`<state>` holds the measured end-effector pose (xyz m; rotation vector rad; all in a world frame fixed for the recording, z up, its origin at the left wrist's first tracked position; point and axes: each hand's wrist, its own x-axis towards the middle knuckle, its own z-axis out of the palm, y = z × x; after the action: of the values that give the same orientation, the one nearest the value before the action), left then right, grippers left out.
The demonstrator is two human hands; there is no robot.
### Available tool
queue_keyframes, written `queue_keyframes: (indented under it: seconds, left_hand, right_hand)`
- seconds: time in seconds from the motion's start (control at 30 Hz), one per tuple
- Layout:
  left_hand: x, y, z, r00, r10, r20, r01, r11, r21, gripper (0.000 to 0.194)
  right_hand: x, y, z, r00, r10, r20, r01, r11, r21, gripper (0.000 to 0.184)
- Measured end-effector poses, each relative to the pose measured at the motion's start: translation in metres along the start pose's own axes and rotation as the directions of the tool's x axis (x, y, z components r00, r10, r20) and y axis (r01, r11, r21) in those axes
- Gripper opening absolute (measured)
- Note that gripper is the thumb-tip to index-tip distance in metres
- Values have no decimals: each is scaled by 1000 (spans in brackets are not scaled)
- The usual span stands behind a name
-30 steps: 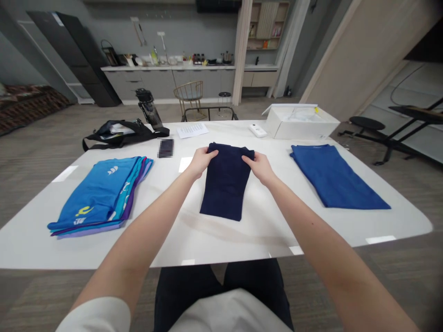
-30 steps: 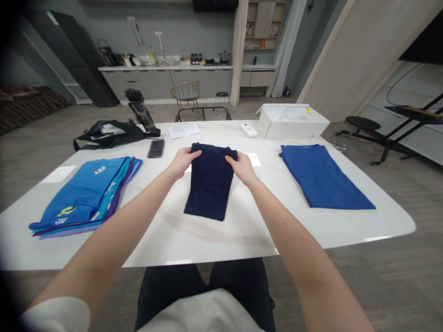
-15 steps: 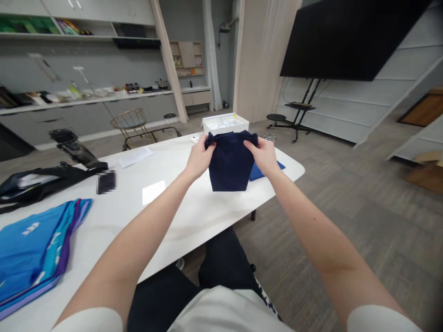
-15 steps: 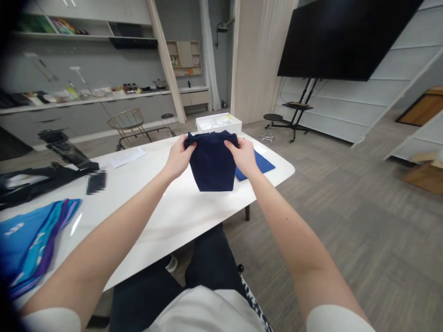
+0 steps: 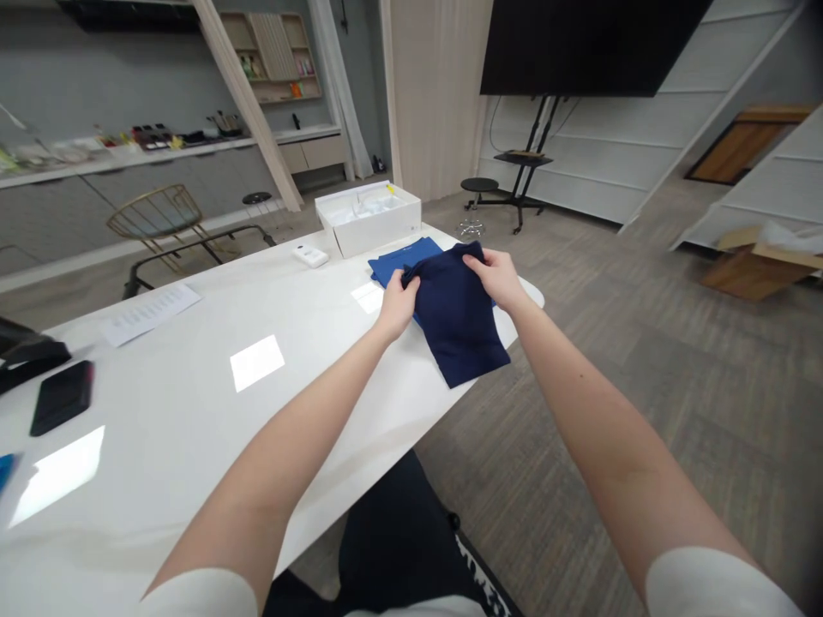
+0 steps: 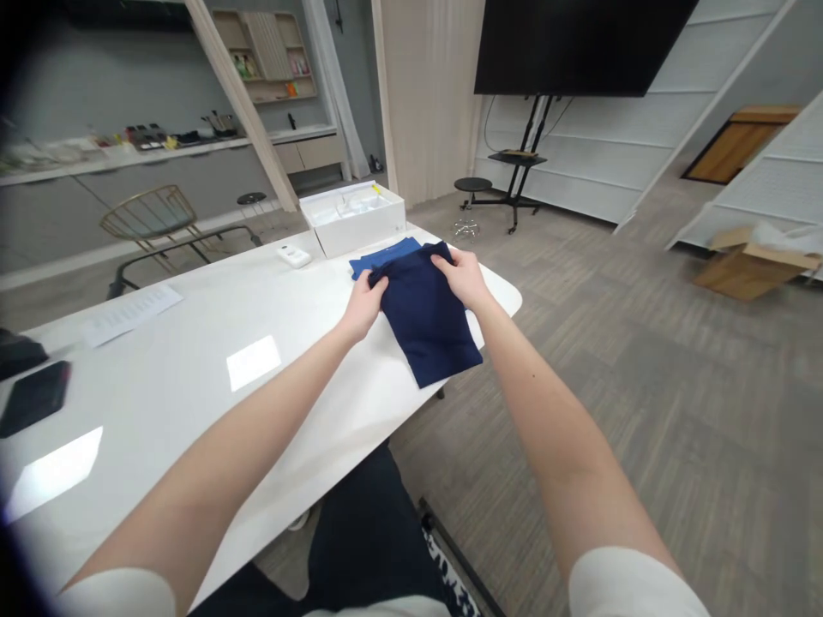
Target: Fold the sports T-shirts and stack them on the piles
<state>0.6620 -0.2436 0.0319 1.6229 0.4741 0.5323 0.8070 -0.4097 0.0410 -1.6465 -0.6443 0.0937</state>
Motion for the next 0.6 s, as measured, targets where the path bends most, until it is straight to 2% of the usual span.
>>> queue_keyframes:
  seconds: [0.07,0.13,0.3,0.37,0.43,0.53,0.6]
  left_hand:
    - [16,-20,9,998,-63,13,63,998,-22,25]
    - [36,-25,16,994,-105,44,107,992,-63,23]
    - [96,-5,17,986,-135,94,151,971,-185,27]
    - [123,-2,12,984,-158,78,171,963,-209,27]
    - [149,-9,5,979,-200,41,204,954,-218,26]
    - [181,-35,-7,950,-312,-3,305,931,-202,21]
    - [195,-56,-12,926,-377,5,371,910,-184,17]
  right_hand:
    - [12,22,0,1000,23,4,-23,1000,10,39]
    - [31,32,-3,1000,8,-2,-8,1000,15,38]
    - [108,34,2,999,-5,33,5,1000,6,37]
    - [144,39,14,997,16,78,-15,1000,-10,36]
    - [175,53,32,993,48,110,-44,998,-43,33]
    - [207,84,61,987,100,129,-82,987,-139,27]
    - [217,106,77,992,69,110,-46,979,-201,23]
